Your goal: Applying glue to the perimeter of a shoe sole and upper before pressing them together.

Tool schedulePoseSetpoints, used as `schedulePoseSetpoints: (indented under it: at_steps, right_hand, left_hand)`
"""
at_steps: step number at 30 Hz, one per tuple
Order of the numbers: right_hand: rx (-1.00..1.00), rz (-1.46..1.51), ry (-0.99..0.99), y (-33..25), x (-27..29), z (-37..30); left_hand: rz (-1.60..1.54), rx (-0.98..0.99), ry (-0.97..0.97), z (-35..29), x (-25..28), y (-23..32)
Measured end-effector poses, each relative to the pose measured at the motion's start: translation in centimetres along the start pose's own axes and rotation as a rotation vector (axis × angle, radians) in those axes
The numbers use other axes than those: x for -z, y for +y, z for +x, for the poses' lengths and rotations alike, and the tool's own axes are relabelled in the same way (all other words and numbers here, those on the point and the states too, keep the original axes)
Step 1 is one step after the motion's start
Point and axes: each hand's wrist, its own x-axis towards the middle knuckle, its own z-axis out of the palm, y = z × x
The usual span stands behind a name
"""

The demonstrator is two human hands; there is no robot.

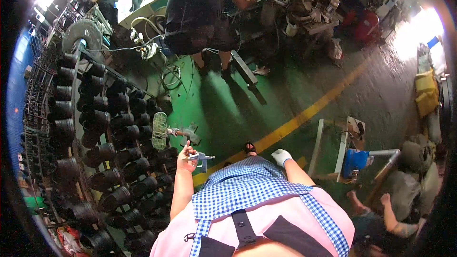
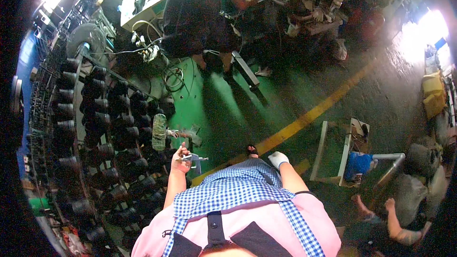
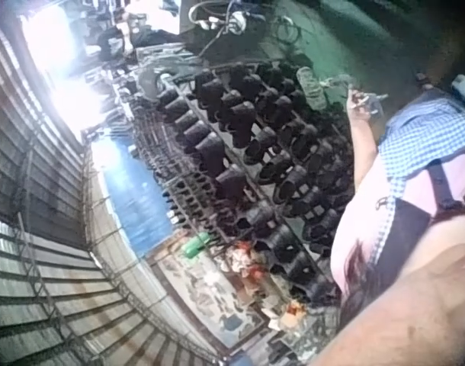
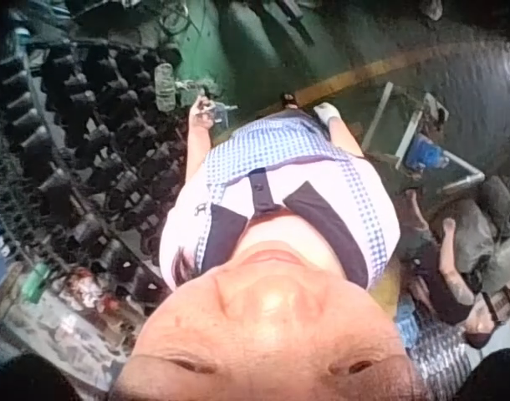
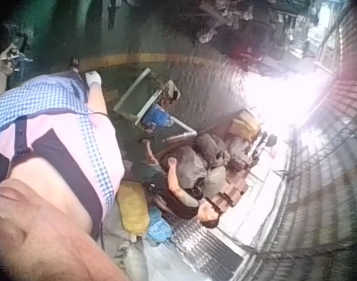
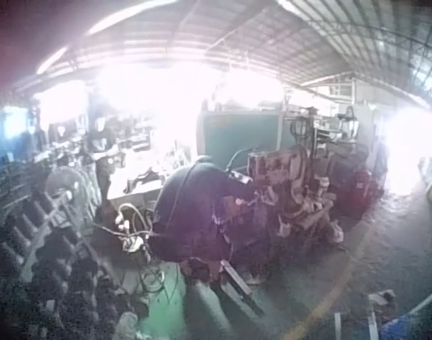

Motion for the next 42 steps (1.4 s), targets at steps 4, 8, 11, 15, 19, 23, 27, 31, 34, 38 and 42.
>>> schedulePoseSetpoints:
  at_steps: [4,8,11,15,19,23,27,31,34,38,42]
  right_hand:
    - [0.029,0.081,0.027,-1.3,2.8,2.6]
    - [0.006,0.049,-0.019,-1.6,3.8,3.8]
    - [0.101,-0.031,-0.054,-0.7,3.8,4.2]
    - [0.079,-0.004,-0.113,0.4,4.6,4.7]
    - [-0.053,0.145,-0.132,-0.1,5.5,5.4]
    - [-0.019,0.188,-0.148,-1.3,5.6,5.8]
    - [-0.015,0.049,-0.118,-2.2,5.0,5.8]
    - [0.003,0.018,-0.122,-2.7,4.6,5.5]
    - [0.021,0.001,-0.103,-2.3,4.5,5.2]
    - [0.024,0.044,-0.1,-0.9,4.4,4.6]
    - [0.009,0.066,-0.092,0.2,4.1,3.8]
  left_hand:
    - [-0.051,0.012,-0.107,0.9,-1.1,-0.3]
    - [-0.07,0.025,-0.133,1.6,-2.2,-0.5]
    - [-0.086,0.017,-0.088,2.0,-2.8,-0.8]
    - [-0.135,0.005,-0.068,2.2,-2.8,-1.0]
    - [-0.157,-0.012,-0.108,2.0,-2.4,-1.3]
    - [-0.189,-0.027,-0.099,1.9,-2.4,-1.4]
    - [-0.188,-0.01,-0.068,1.9,-2.5,-1.5]
    - [-0.146,-0.018,-0.011,1.9,-2.3,-1.4]
    - [-0.144,0.003,-0.029,2.2,-2.2,-1.1]
    - [-0.068,0.028,-0.013,2.6,-2.8,-0.8]
    - [-0.081,0.027,-0.038,3.0,-3.9,-1.1]
